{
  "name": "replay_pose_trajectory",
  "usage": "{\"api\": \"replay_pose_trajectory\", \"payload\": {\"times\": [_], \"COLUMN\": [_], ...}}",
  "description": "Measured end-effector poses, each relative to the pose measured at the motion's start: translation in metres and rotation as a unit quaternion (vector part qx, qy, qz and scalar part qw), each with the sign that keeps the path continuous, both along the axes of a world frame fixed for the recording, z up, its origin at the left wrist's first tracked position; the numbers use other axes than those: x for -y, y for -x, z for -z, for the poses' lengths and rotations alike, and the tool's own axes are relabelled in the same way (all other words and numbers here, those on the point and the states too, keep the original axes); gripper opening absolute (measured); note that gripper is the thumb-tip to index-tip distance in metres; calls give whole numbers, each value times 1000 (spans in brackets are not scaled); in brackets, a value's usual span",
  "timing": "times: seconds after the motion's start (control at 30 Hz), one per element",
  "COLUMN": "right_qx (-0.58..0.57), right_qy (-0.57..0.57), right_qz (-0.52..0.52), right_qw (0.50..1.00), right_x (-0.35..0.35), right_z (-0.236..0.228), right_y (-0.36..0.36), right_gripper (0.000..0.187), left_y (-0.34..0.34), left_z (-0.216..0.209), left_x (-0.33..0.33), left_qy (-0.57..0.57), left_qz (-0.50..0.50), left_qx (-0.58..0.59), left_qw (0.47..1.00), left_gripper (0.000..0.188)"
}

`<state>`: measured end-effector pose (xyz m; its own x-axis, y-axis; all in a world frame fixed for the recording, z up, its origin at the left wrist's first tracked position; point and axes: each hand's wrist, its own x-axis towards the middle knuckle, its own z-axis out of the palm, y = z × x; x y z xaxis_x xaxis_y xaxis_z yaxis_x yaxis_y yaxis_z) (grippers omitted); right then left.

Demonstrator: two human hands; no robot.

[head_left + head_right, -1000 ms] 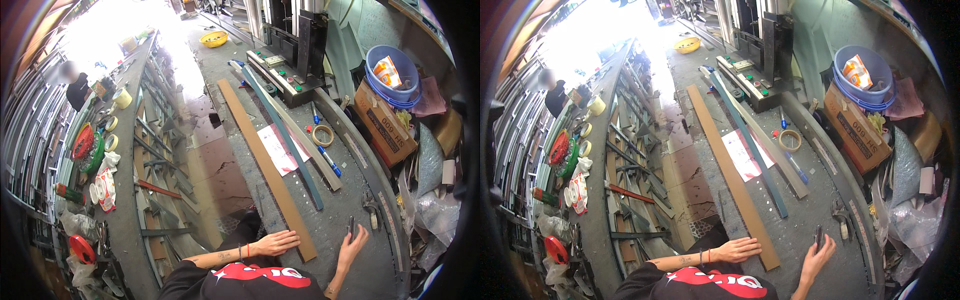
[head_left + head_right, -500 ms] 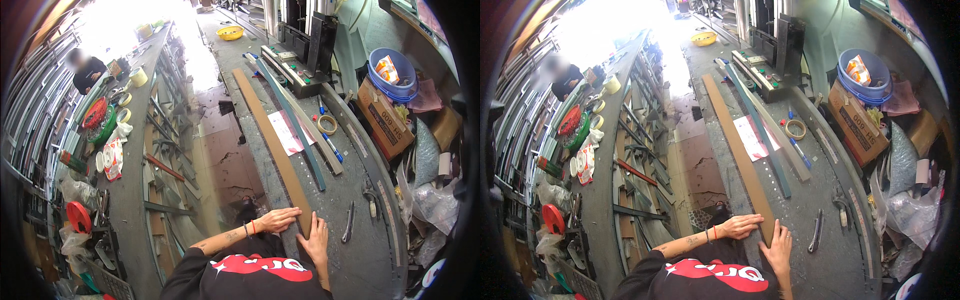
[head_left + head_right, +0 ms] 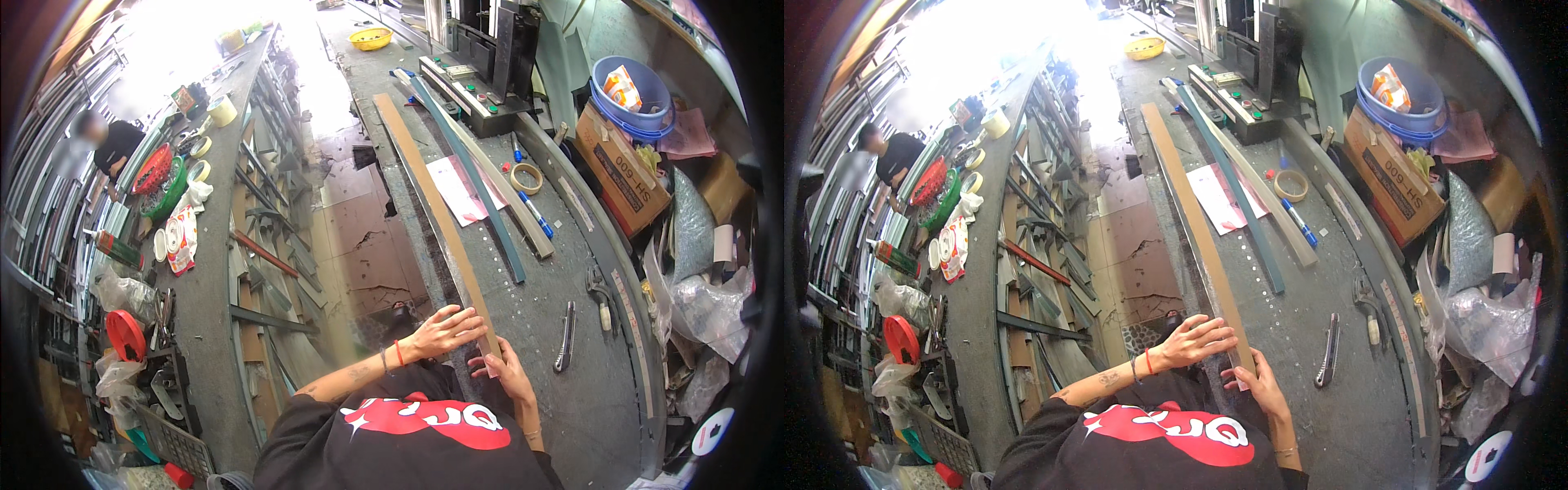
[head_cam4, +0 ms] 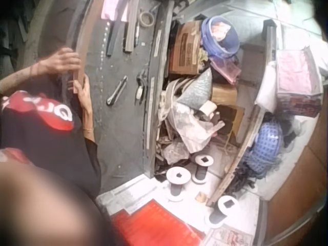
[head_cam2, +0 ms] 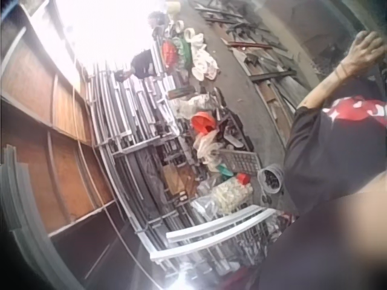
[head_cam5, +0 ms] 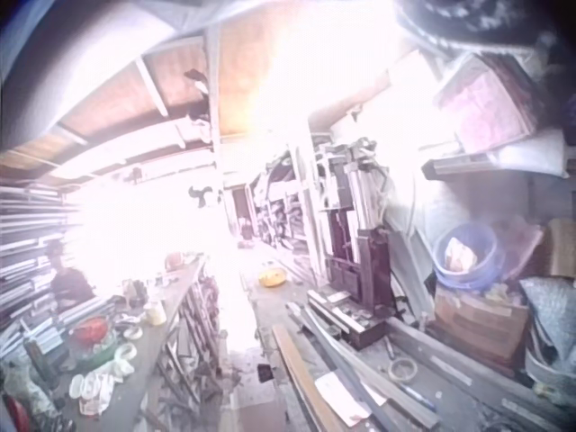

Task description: The person uses a utility knife to score and cut a long teal plastic strip, then retrieves a brown plastic strip from a rack and cuts it in the same way. The person handles the strips and the knife throughout, placing cut pieces aside on the workbench.

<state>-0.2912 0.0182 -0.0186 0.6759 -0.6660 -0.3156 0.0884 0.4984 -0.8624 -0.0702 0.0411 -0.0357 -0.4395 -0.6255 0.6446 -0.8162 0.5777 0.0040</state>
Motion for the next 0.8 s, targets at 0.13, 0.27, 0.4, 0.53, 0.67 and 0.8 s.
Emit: {"api": "replay_pose_trajectory", "payload": {"times": [0.13,0.27,0.4,0.53,0.67,0.8], "right_qx": [67,124,146,125,97,61], "right_qy": [-79,-137,-158,-134,-99,-89], "right_qz": [-46,-70,-57,-32,3,20], "right_qw": [994,980,975,983,990,994], "right_x": [2,2,-2,-4,-8,-7], "right_z": [-2,1,5,2,-4,-12], "right_y": [4,4,2,2,2,6], "right_gripper": [72,71,70,69,75,75], "left_y": [-4,-10,-11,-9,-10,-5], "left_z": [-6,-12,-21,-31,-41,-47], "left_x": [-3,-1,1,8,5,3], "left_qy": [22,54,16,-57,-117,-125], "left_qz": [-9,3,29,93,85,77], "left_qx": [0,-1,4,-32,3,17], "left_qw": [1000,999,999,994,989,989], "left_gripper": [40,35,29,31,36,31]}}
